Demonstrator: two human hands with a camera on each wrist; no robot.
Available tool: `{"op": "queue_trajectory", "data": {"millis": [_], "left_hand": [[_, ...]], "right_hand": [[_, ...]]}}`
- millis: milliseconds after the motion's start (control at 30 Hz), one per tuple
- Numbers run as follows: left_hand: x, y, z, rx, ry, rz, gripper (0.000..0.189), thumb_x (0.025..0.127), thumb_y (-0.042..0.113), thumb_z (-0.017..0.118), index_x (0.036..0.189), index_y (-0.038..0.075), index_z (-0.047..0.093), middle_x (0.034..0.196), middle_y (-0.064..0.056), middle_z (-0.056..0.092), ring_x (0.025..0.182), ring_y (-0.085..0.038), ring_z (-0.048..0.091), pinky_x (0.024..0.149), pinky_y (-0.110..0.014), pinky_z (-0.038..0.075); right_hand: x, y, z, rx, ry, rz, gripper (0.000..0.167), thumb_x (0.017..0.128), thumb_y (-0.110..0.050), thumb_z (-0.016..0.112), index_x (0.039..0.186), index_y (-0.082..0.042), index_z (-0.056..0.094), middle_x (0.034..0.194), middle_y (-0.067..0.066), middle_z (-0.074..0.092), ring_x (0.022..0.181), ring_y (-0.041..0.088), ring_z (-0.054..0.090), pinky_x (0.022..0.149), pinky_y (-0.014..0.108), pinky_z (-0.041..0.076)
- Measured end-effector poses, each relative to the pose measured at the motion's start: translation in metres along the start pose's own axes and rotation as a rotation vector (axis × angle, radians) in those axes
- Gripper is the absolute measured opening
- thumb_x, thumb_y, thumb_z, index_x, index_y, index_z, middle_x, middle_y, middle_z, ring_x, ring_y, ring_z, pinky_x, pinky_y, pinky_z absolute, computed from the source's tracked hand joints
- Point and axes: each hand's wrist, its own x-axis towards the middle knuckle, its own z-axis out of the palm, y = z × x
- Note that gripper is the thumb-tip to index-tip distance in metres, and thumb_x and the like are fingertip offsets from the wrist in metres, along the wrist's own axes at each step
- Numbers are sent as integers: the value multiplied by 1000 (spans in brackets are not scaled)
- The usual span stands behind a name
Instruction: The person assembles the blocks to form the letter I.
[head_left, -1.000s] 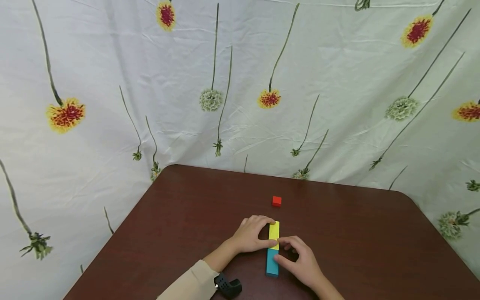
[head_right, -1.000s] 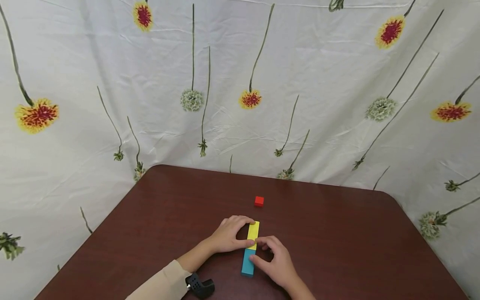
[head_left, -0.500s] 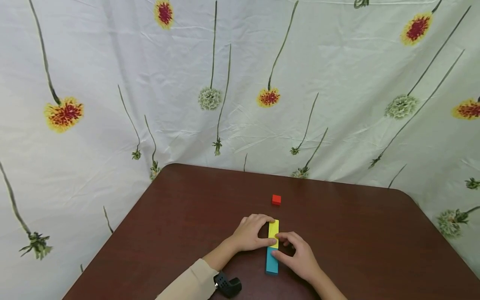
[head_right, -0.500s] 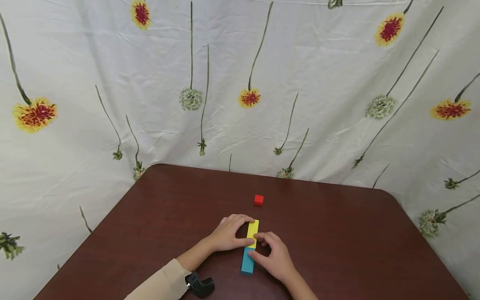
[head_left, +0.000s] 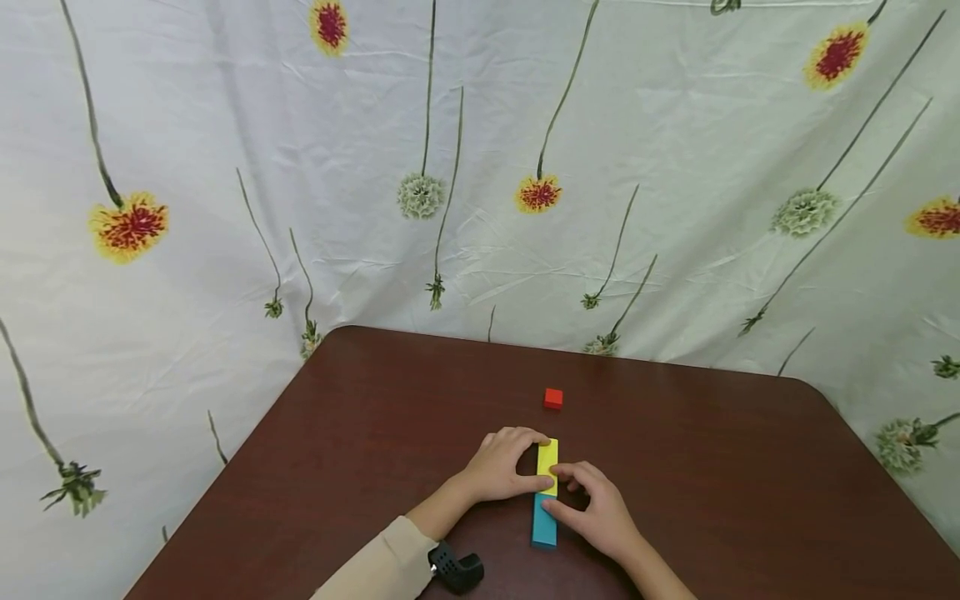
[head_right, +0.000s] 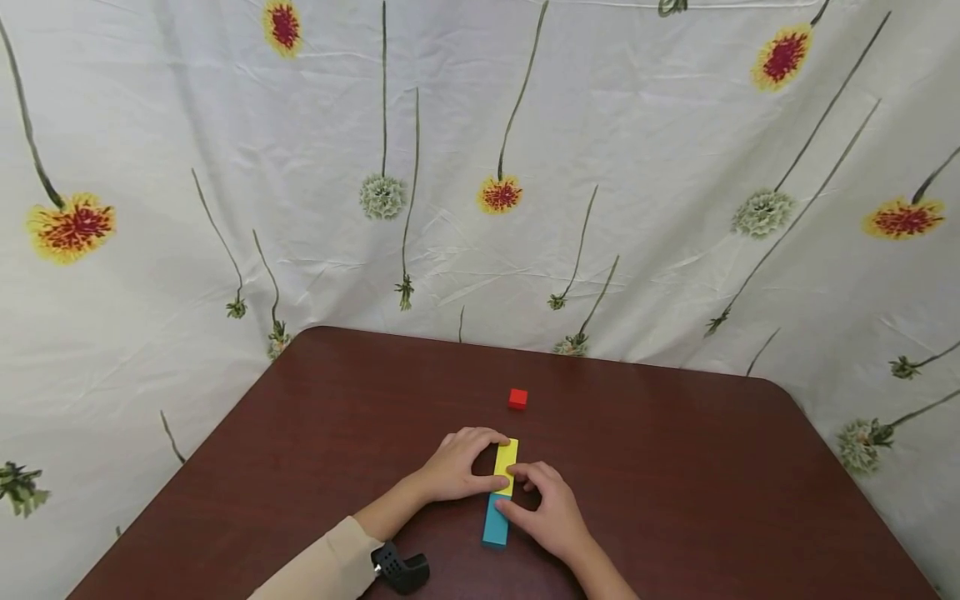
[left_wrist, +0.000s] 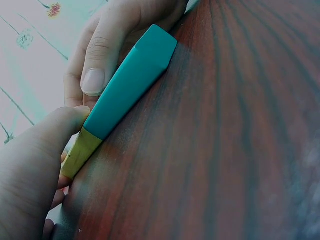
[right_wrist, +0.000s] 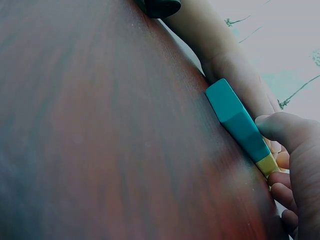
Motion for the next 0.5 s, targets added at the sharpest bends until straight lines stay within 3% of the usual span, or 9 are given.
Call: {"op": "queue_trajectory", "data": {"millis": [500], "left_hand": [[0,-2,1,11,6,11,58,90,54,61,136,19,55,137,1,53,128,-25,44,100,-52,33]], "right_hand": [[1,2,2,-18,6,4,37,77,-23,84,110,-15,70,101,-14,61,86,9,54,77,30,48]]}}
